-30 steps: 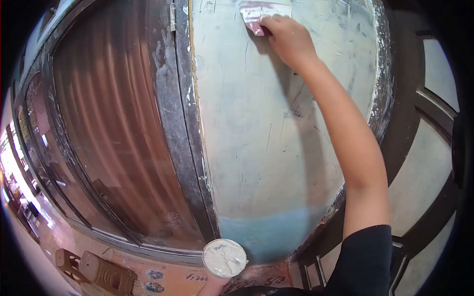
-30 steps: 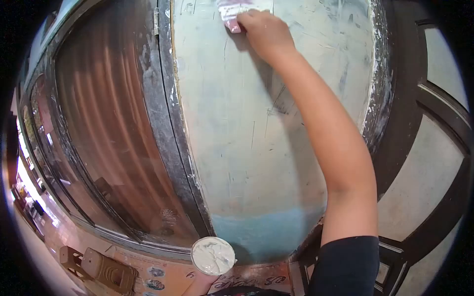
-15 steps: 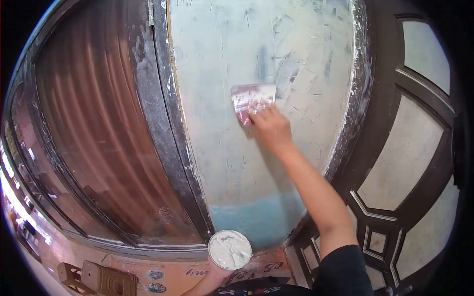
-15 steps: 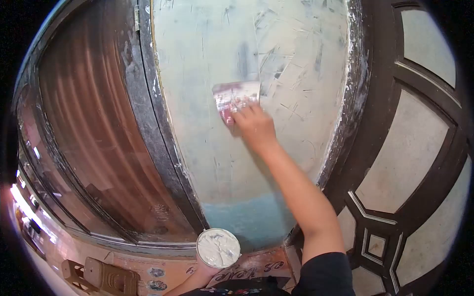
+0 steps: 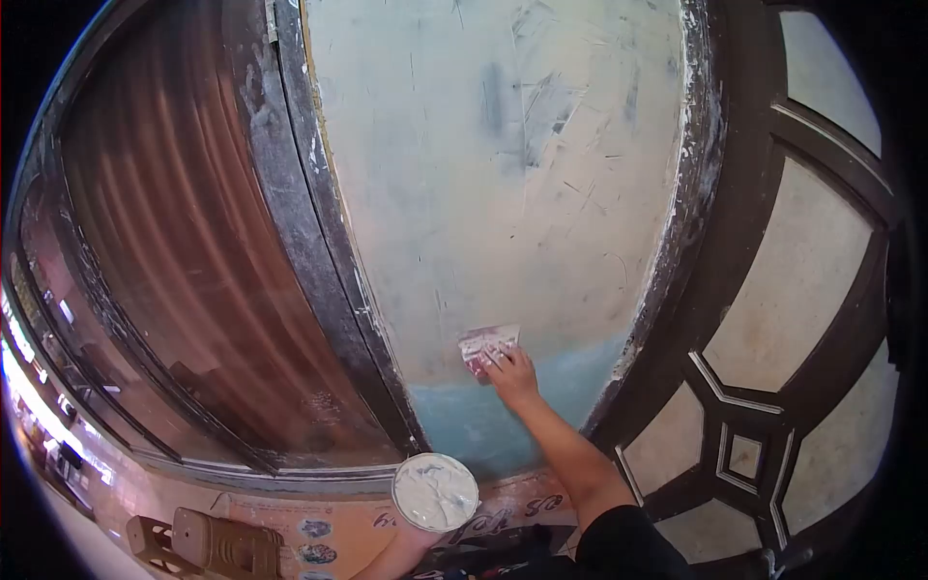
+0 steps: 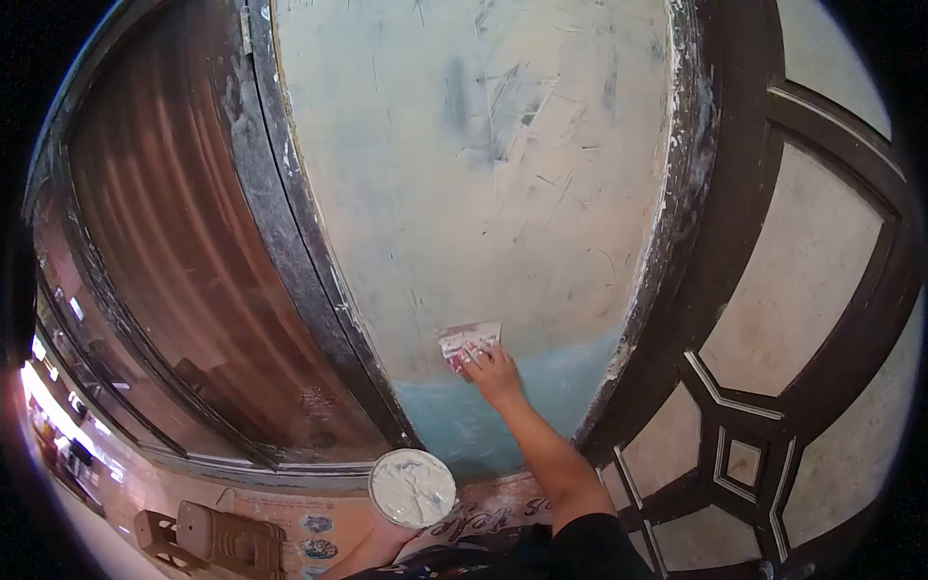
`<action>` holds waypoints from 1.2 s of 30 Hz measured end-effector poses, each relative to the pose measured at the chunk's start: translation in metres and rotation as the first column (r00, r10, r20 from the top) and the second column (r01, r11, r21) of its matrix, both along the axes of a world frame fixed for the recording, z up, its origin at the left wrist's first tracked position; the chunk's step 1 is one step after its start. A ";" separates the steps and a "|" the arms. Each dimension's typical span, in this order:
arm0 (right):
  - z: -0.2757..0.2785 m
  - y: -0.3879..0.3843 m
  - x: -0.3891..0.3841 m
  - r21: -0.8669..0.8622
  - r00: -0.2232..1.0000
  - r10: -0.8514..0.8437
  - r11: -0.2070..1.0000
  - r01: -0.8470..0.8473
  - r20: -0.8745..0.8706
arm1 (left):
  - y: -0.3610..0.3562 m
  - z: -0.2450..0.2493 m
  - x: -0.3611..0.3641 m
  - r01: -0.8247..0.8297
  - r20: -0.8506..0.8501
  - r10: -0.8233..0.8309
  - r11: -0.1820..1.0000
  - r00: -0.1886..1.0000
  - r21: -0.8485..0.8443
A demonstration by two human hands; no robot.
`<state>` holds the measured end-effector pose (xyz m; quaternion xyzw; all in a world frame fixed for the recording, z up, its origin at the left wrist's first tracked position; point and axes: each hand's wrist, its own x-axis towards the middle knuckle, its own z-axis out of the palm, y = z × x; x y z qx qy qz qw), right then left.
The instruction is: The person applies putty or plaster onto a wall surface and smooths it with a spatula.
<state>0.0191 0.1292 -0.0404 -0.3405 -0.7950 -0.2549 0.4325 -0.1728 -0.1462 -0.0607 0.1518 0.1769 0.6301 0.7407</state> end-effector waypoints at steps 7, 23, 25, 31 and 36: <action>-0.085 -0.020 0.014 -0.161 0.994 0.094 0.983 -0.085 0.048 | -0.011 0.019 0.000 0.050 0.315 -0.023 0.996 0.949 -0.080; -0.099 -0.045 0.041 -0.740 0.749 -0.185 0.423 -0.524 -0.636 | -0.002 -0.004 0.012 -0.056 0.358 0.072 0.997 0.931 -0.053; -0.073 -0.034 0.040 -0.605 0.540 -0.297 0.207 -0.769 -0.788 | 0.006 0.000 0.014 0.026 0.532 0.011 0.998 0.847 -0.063; 0.038 -0.056 0.033 -0.273 0.246 -0.332 0.038 -0.961 -0.911 | 0.040 0.035 0.034 -0.055 0.357 0.042 0.998 0.933 0.028; 0.073 -0.068 0.030 -0.341 0.334 -0.077 0.126 -0.931 -0.939 | 0.066 0.066 0.045 -0.106 0.358 0.072 0.992 0.931 0.076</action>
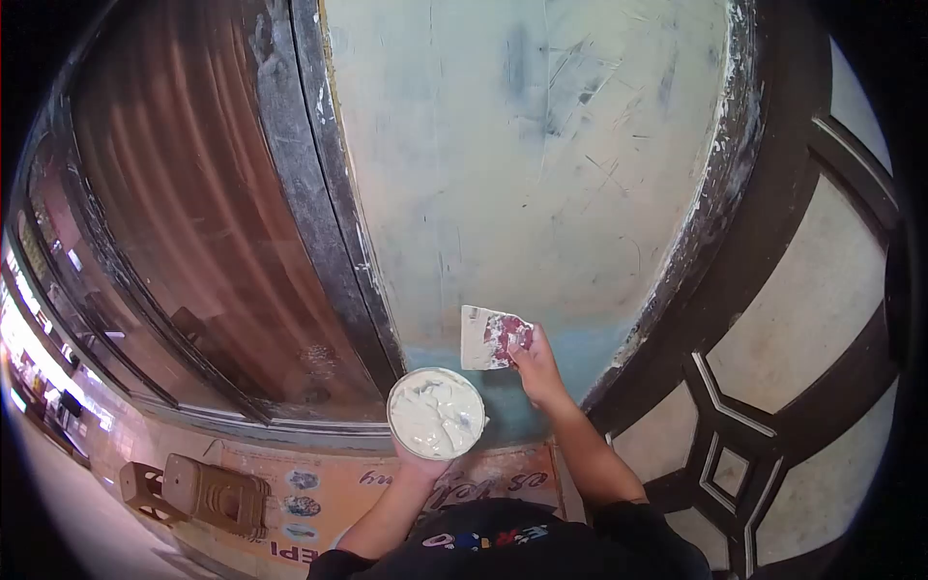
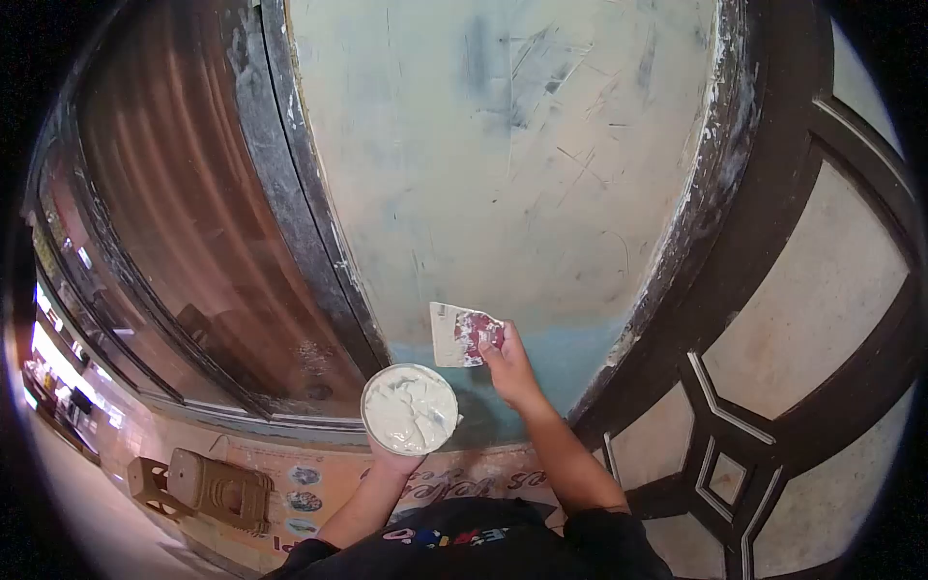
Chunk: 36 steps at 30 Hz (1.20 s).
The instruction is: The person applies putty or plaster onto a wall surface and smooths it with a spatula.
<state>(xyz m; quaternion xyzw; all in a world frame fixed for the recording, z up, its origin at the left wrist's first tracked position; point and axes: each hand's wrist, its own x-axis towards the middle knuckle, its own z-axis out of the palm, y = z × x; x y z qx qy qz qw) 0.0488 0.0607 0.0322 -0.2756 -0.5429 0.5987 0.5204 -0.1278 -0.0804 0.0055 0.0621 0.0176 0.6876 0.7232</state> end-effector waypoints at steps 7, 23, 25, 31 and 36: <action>0.004 -0.005 0.000 0.278 0.990 -0.130 0.954 0.109 0.056 | 0.023 0.021 0.015 -0.047 -0.038 0.046 0.998 0.998 -0.036; 0.003 -0.012 0.025 0.789 0.794 -0.416 0.602 -0.126 0.444 | 0.032 0.024 0.022 -0.078 -0.013 0.077 0.996 0.997 -0.037; -0.010 -0.007 0.039 0.742 0.704 -0.446 0.649 -0.171 0.552 | 0.029 0.024 0.016 -0.032 0.036 0.033 0.999 0.999 -0.016; 0.048 -0.012 0.027 0.465 0.862 -0.407 0.853 0.239 0.303 | 0.024 0.033 0.017 0.040 0.021 -0.041 0.997 0.999 0.072; 0.045 -0.015 0.011 0.382 0.964 -0.187 0.918 0.103 0.190 | 0.026 0.033 0.019 0.101 0.313 -0.104 0.995 0.944 0.028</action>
